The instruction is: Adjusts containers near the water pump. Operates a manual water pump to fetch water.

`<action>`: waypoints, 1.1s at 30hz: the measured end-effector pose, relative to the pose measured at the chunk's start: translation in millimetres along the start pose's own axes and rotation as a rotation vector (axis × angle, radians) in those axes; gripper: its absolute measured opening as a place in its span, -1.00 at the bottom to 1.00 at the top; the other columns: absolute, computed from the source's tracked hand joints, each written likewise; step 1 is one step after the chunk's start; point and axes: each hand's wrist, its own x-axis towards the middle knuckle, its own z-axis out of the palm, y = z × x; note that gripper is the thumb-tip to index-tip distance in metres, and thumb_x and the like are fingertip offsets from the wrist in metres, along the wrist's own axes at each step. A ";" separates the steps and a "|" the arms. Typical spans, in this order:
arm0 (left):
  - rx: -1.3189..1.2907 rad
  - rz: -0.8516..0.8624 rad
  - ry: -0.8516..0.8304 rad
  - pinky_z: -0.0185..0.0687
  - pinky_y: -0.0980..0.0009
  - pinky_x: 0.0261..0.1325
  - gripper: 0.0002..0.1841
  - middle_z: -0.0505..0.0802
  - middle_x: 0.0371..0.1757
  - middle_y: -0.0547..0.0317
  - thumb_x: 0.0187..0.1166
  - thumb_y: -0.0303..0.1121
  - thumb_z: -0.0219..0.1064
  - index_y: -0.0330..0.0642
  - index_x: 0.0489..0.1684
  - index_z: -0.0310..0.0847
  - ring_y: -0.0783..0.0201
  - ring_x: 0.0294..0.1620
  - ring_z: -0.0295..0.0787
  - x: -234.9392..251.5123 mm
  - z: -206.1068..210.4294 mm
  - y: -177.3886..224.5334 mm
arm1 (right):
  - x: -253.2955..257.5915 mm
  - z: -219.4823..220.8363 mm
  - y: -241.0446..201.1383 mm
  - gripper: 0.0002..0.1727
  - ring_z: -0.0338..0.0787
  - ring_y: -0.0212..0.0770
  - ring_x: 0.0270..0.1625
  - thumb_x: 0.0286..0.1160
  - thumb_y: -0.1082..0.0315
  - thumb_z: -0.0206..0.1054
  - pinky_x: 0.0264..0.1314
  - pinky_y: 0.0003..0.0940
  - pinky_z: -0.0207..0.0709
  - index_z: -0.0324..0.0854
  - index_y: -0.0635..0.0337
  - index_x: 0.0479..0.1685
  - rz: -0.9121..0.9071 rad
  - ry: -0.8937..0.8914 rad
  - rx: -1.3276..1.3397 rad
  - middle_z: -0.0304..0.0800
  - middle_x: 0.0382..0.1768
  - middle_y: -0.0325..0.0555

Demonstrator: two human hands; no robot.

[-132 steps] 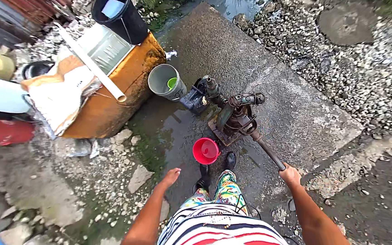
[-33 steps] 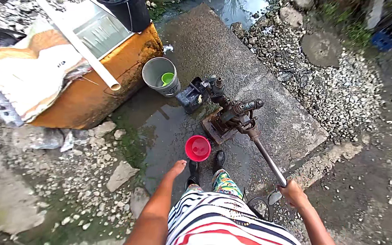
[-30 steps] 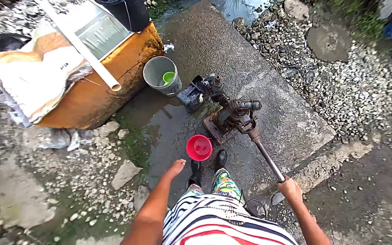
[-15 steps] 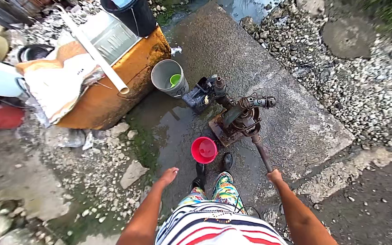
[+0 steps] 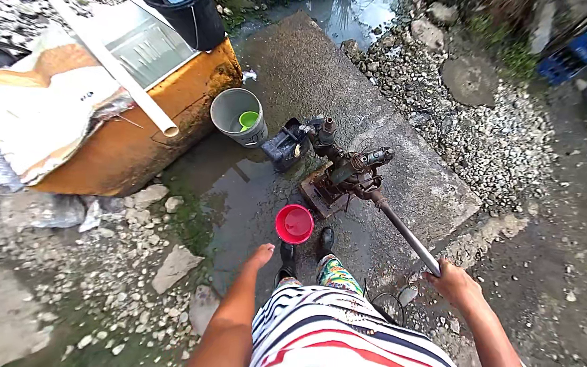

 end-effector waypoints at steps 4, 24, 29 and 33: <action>-0.021 0.023 0.013 0.49 0.01 0.51 -0.57 0.65 0.51 -0.29 0.91 -0.34 -0.07 -0.29 0.63 0.44 -0.12 0.45 0.67 -5.2 -2.2 8.6 | 69.4 62.5 17.1 -0.59 0.85 0.24 0.08 0.61 0.11 0.41 0.16 0.26 0.64 0.69 0.35 0.10 0.026 -0.063 0.169 0.81 0.03 0.31; 0.016 -0.036 0.082 0.44 0.02 0.58 -0.58 0.65 0.52 -0.30 0.92 -0.36 -0.07 -0.31 0.62 0.44 -0.12 0.48 0.65 -41.3 -17.2 2.4 | 243.9 178.6 -15.0 -0.61 0.84 0.13 0.09 0.60 0.36 0.39 0.27 0.05 0.64 0.64 0.38 0.31 -0.057 -0.282 0.473 0.80 0.12 0.32; -0.020 -0.025 0.045 0.46 0.01 0.54 -0.57 0.66 0.50 -0.29 0.92 -0.35 -0.07 -0.29 0.63 0.44 -0.12 0.44 0.66 -26.8 -14.2 -3.0 | 129.4 134.1 23.3 -0.44 0.88 0.15 -0.13 0.63 0.15 0.41 0.06 0.14 0.71 0.47 0.31 0.48 -0.051 -0.181 0.351 0.82 -0.04 0.28; 0.028 -0.019 0.011 0.49 0.03 0.47 -0.58 0.69 0.46 -0.26 0.91 -0.33 -0.06 -0.25 0.63 0.45 -0.08 0.37 0.69 -15.5 -10.7 -3.0 | 27.7 40.5 23.2 -0.35 0.82 0.32 0.20 0.61 -0.01 0.41 0.28 0.32 0.60 0.49 0.27 0.50 -0.027 -0.021 0.102 0.82 0.12 0.33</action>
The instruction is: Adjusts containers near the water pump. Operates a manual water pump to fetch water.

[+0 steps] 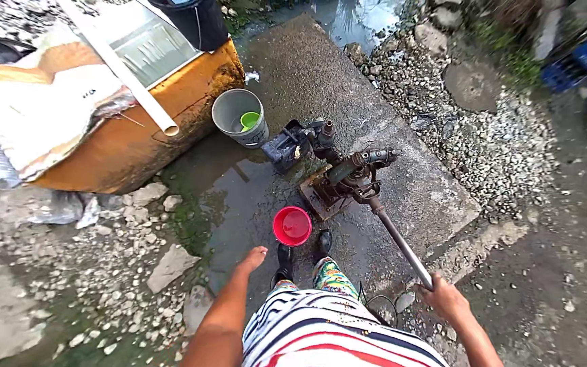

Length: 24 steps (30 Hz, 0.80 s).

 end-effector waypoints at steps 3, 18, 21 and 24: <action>0.018 -0.006 -0.010 0.51 0.03 0.46 -0.57 0.70 0.45 -0.22 0.91 -0.32 -0.06 -0.21 0.63 0.45 -0.06 0.37 0.70 5.2 1.4 4.1 | -33.6 -33.7 -24.2 -0.40 0.77 0.31 0.32 0.63 -0.02 0.39 0.34 0.32 0.55 0.54 0.30 0.40 0.001 0.014 -0.080 0.80 0.16 0.33; 0.009 -0.028 0.051 0.41 0.02 0.62 -0.57 0.62 0.55 -0.32 0.92 -0.36 -0.07 -0.34 0.63 0.42 -0.14 0.53 0.61 -14.4 -2.8 17.9 | 216.4 79.9 24.0 -0.52 0.78 0.31 0.32 0.50 0.19 0.38 0.31 0.34 0.55 0.64 0.09 0.41 -0.088 0.098 0.021 0.83 0.16 0.31; 0.010 -0.024 0.064 0.40 0.02 0.64 -0.58 0.63 0.55 -0.29 0.91 -0.37 -0.07 -0.32 0.62 0.44 -0.11 0.55 0.61 -24.0 -1.3 20.2 | 244.8 96.3 3.1 -0.54 0.74 0.26 0.40 0.48 0.20 0.39 0.35 0.34 0.53 0.68 0.09 0.37 0.014 0.041 0.148 0.80 0.26 0.27; 0.009 -0.017 0.063 0.39 0.03 0.65 -0.57 0.62 0.56 -0.29 0.92 -0.36 -0.08 -0.32 0.63 0.43 -0.12 0.55 0.60 -30.1 -2.8 15.2 | 253.5 110.2 -16.6 -0.52 0.68 0.32 0.46 0.54 0.36 0.39 0.46 0.30 0.50 0.57 0.29 0.44 0.032 -0.097 0.324 0.69 0.35 0.40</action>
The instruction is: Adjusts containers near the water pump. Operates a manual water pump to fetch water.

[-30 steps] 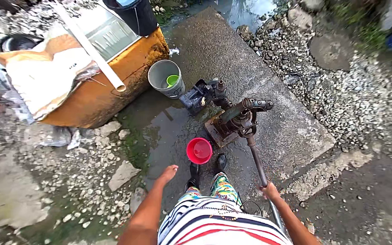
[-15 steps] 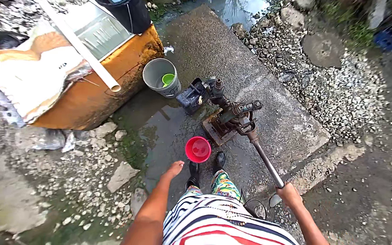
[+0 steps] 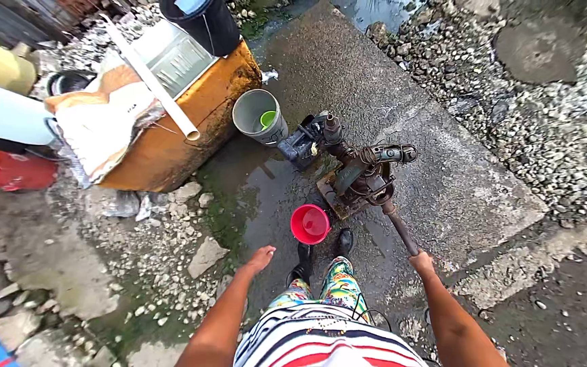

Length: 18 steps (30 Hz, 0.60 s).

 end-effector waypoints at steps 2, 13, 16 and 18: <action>0.012 0.008 0.000 0.41 0.03 0.61 -0.57 0.64 0.53 -0.29 0.92 -0.35 -0.08 -0.31 0.63 0.43 -0.11 0.52 0.63 3.4 0.9 -5.5 | -6.5 16.5 4.5 -0.57 0.76 0.25 0.32 0.57 0.38 0.38 0.42 0.18 0.56 0.61 0.38 0.37 -0.026 -0.114 0.036 0.74 0.26 0.39; 0.015 0.041 -0.098 0.47 0.03 0.52 -0.57 0.67 0.49 -0.29 0.91 -0.35 -0.08 -0.29 0.63 0.44 -0.10 0.42 0.68 30.6 18.4 -11.3 | -275.8 -89.2 -14.4 -0.39 0.79 0.35 0.29 0.63 0.01 0.38 0.31 0.35 0.56 0.51 0.27 0.48 -0.023 0.168 -0.358 0.81 0.15 0.37; 0.009 0.045 -0.107 0.48 0.01 0.52 -0.57 0.66 0.49 -0.29 0.91 -0.35 -0.08 -0.29 0.63 0.44 -0.12 0.44 0.67 37.0 19.6 -7.7 | -307.3 -108.1 -44.8 -0.42 0.77 0.31 0.33 0.64 0.00 0.38 0.34 0.32 0.55 0.53 0.29 0.42 -0.016 0.168 -0.432 0.80 0.17 0.33; -0.016 0.044 -0.097 0.48 0.02 0.52 -0.57 0.66 0.50 -0.29 0.91 -0.35 -0.08 -0.28 0.63 0.44 -0.12 0.44 0.66 37.2 18.3 -0.5 | -288.6 -97.4 -40.3 -0.47 0.78 0.29 0.31 0.63 0.03 0.40 0.34 0.30 0.56 0.61 0.33 0.30 0.001 0.126 -0.381 0.80 0.17 0.32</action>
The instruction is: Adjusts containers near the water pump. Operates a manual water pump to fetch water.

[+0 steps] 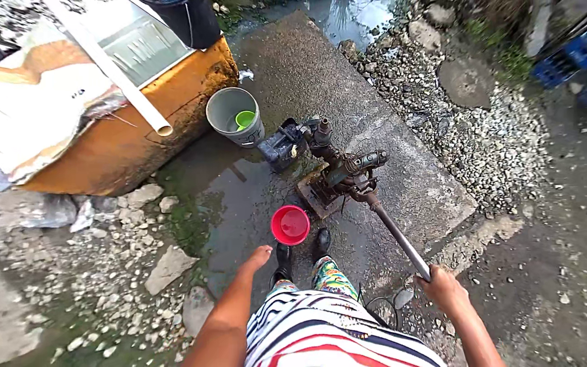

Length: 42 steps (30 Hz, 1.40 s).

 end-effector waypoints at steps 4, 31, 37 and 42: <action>0.001 0.034 0.031 0.44 0.02 0.59 -0.57 0.63 0.54 -0.30 0.91 -0.36 -0.08 -0.32 0.61 0.45 -0.13 0.52 0.62 -1.4 -7.9 7.7 | 80.9 65.3 16.0 -0.57 0.80 0.26 0.27 0.58 0.07 0.40 0.27 0.29 0.59 0.74 0.31 0.08 0.085 -0.030 0.136 0.83 0.12 0.29; -0.006 -0.019 0.032 0.47 0.01 0.50 -0.57 0.68 0.46 -0.27 0.91 -0.35 -0.07 -0.27 0.62 0.45 -0.11 0.39 0.68 -1.6 -13.7 -27.0 | 82.0 75.0 37.2 -0.44 0.88 0.21 -0.09 0.62 0.09 0.43 0.09 0.20 0.70 0.55 0.37 0.39 -0.050 -0.099 0.246 0.83 -0.03 0.33; -0.035 -0.005 0.049 0.45 -0.01 0.53 -0.58 0.69 0.44 -0.31 0.89 -0.36 -0.05 -0.31 0.60 0.48 -0.13 0.41 0.67 -0.1 -13.9 -17.8 | 20.8 11.7 13.7 -0.42 0.86 0.26 0.05 0.61 -0.05 0.40 0.18 0.28 0.63 0.66 0.36 0.23 -0.057 -0.019 0.075 0.85 -0.01 0.32; -0.014 0.027 0.057 0.39 0.00 0.62 -0.57 0.65 0.51 -0.30 0.89 -0.38 -0.06 -0.33 0.60 0.46 -0.13 0.50 0.62 -10.5 -13.4 -2.7 | 113.4 86.4 27.1 -0.53 0.85 0.22 0.07 0.56 0.02 0.41 0.13 0.26 0.63 0.76 0.34 0.01 0.053 -0.005 0.175 0.86 -0.04 0.29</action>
